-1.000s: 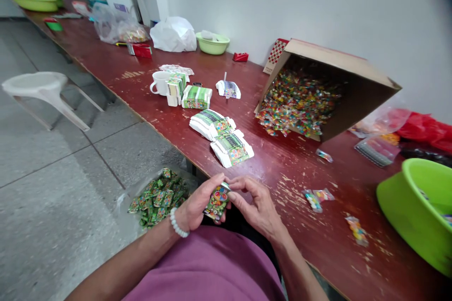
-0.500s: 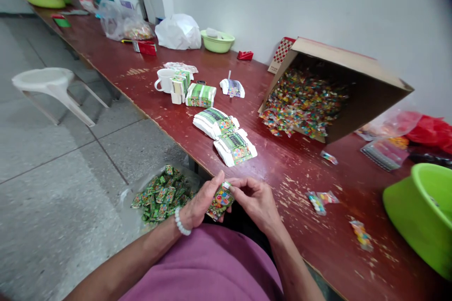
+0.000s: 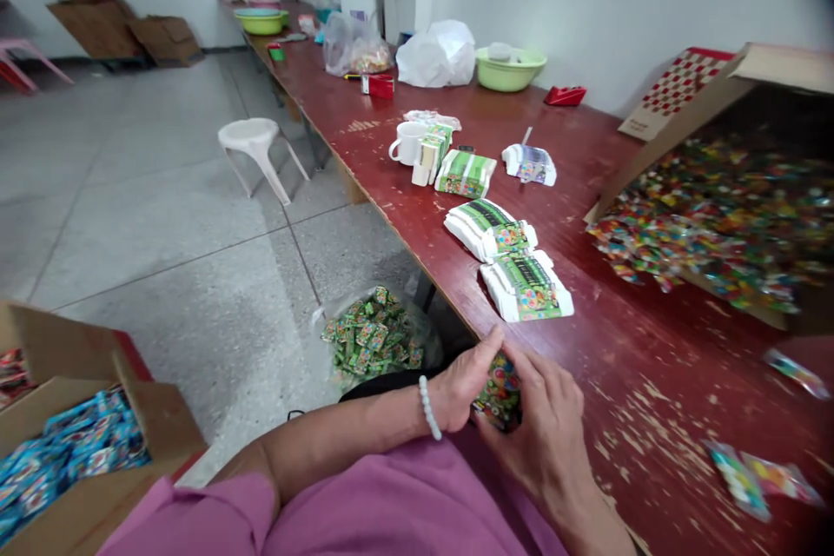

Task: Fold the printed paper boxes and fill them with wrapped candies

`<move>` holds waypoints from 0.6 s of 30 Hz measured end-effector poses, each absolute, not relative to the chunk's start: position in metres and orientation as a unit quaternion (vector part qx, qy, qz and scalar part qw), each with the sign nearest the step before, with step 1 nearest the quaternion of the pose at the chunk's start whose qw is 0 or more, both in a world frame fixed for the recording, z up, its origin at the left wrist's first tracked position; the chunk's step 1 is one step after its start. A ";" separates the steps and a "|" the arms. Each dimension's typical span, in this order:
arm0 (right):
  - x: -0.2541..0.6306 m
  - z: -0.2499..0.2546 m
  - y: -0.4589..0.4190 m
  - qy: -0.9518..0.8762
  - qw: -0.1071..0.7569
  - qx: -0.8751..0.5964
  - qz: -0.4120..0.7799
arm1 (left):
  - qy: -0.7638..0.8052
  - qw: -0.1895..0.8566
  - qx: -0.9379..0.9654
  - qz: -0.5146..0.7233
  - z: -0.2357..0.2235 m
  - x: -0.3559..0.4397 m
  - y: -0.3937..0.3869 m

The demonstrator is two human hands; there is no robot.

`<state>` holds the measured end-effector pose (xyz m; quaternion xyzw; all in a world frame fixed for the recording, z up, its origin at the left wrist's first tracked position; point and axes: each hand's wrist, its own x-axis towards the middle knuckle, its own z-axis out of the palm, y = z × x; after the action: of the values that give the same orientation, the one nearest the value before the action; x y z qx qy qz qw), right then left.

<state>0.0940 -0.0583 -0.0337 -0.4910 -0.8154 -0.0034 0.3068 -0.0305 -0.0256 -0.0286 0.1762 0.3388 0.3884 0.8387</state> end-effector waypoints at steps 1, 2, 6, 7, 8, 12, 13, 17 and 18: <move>0.093 -0.034 -0.055 -0.818 0.312 -0.483 0.013 | 0.330 0.841 0.193 0.383 -0.029 -0.032 -0.025; 0.092 -0.036 -0.052 -0.819 0.318 -0.477 0.037 | 0.332 0.839 0.212 0.375 -0.029 -0.034 -0.024; 0.082 -0.044 -0.046 -0.806 0.337 -0.458 0.164 | 0.426 0.778 0.276 0.370 -0.036 -0.052 -0.020; 0.079 -0.045 -0.047 -0.807 0.333 -0.449 0.191 | 0.448 0.758 0.285 0.378 -0.038 -0.060 -0.020; 0.078 -0.045 -0.048 -0.809 0.326 -0.441 0.211 | 0.467 0.738 0.296 0.388 -0.038 -0.069 -0.020; 0.094 -0.040 -0.047 -0.790 0.331 -0.464 0.226 | 0.541 0.639 0.359 0.412 -0.038 -0.121 -0.018; 0.107 -0.039 -0.042 -0.778 0.339 -0.484 0.217 | 0.555 0.617 0.371 0.417 -0.040 -0.134 -0.014; 0.202 -0.043 0.002 -0.710 0.340 -0.605 0.119 | 0.658 0.309 0.596 0.342 -0.049 -0.153 0.011; 0.234 -0.044 0.016 -0.684 0.323 -0.650 0.073 | 0.642 0.245 0.640 0.343 -0.046 -0.147 0.017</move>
<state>0.2340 0.0160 -0.0436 -0.6504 -0.6837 0.0730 0.3228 -0.1473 0.0165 -0.0465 0.6402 0.6420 0.3430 0.2455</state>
